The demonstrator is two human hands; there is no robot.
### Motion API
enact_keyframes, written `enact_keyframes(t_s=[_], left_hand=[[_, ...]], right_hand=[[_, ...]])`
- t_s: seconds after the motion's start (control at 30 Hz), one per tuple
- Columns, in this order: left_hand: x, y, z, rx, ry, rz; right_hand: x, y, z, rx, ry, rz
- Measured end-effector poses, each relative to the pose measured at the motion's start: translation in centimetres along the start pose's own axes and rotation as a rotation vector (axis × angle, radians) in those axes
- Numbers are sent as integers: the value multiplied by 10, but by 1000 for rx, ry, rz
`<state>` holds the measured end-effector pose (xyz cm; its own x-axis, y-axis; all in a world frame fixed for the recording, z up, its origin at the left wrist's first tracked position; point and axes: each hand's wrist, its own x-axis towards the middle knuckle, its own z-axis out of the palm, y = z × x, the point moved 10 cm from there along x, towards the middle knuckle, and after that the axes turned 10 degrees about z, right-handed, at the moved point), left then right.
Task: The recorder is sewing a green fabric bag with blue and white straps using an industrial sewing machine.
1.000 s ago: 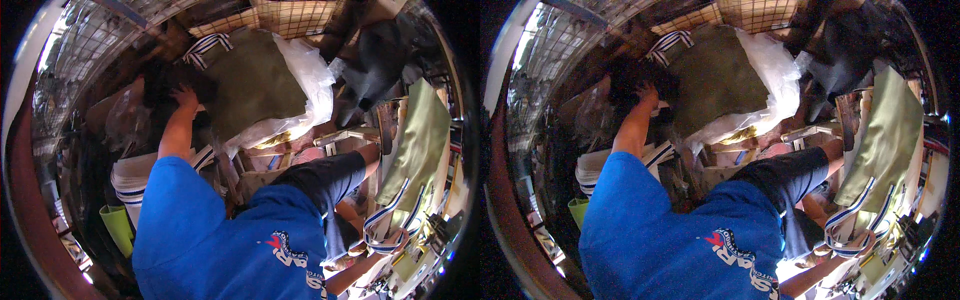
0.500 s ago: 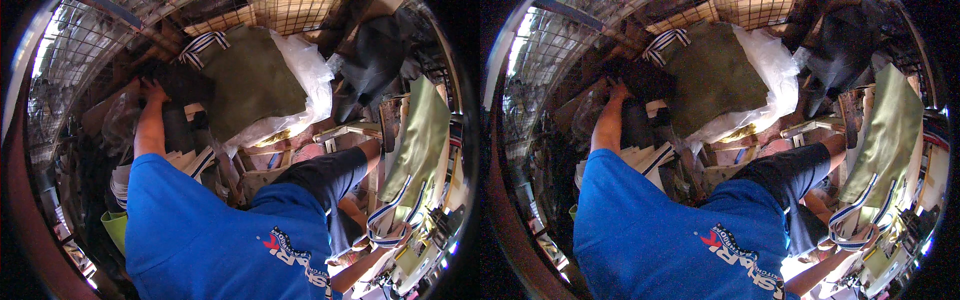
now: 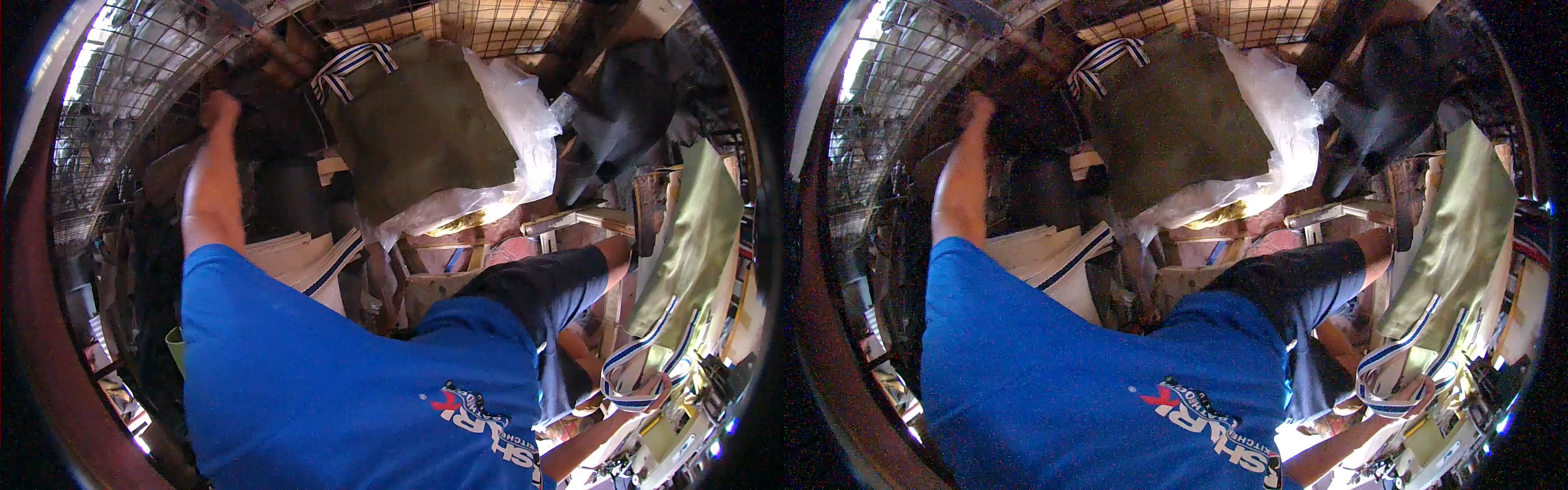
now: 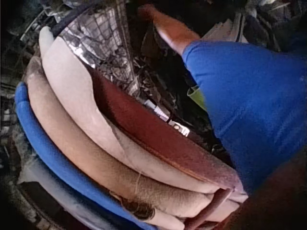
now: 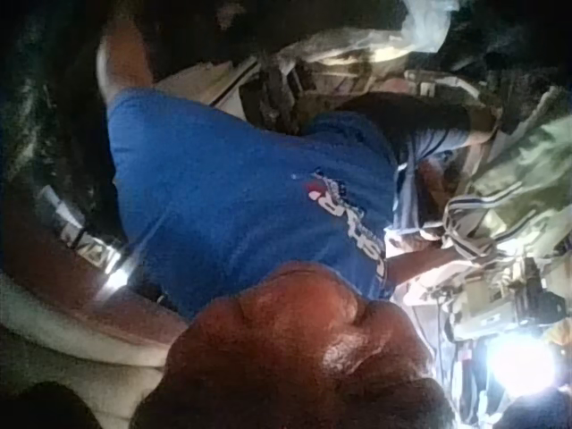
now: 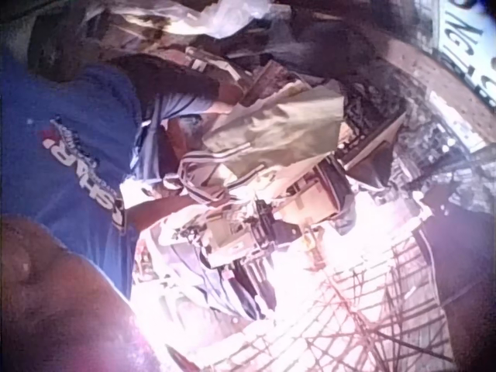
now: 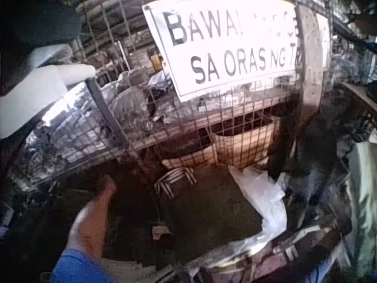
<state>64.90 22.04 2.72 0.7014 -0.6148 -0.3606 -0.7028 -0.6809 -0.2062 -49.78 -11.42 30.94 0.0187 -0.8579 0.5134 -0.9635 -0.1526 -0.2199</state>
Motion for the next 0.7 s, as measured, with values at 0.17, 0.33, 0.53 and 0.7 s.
enact_keyframes(t_s=[0.17, 0.33, 0.53, 0.7], left_hand=[[-63, -235, -86, 1, 159, -199], [-86, -155, -39, -94, 270, -306], [-129, 32, 8, -109, -432, 90], [-121, 61, -100, 318, -138, 55]], right_hand=[[0, 19, 24, 34, 11, 156], [-5, 22, 1, -53, 85, -74], [-4, 24, 10, 30, 21, 162], [0, -40, 12, -123, 52, -396]])
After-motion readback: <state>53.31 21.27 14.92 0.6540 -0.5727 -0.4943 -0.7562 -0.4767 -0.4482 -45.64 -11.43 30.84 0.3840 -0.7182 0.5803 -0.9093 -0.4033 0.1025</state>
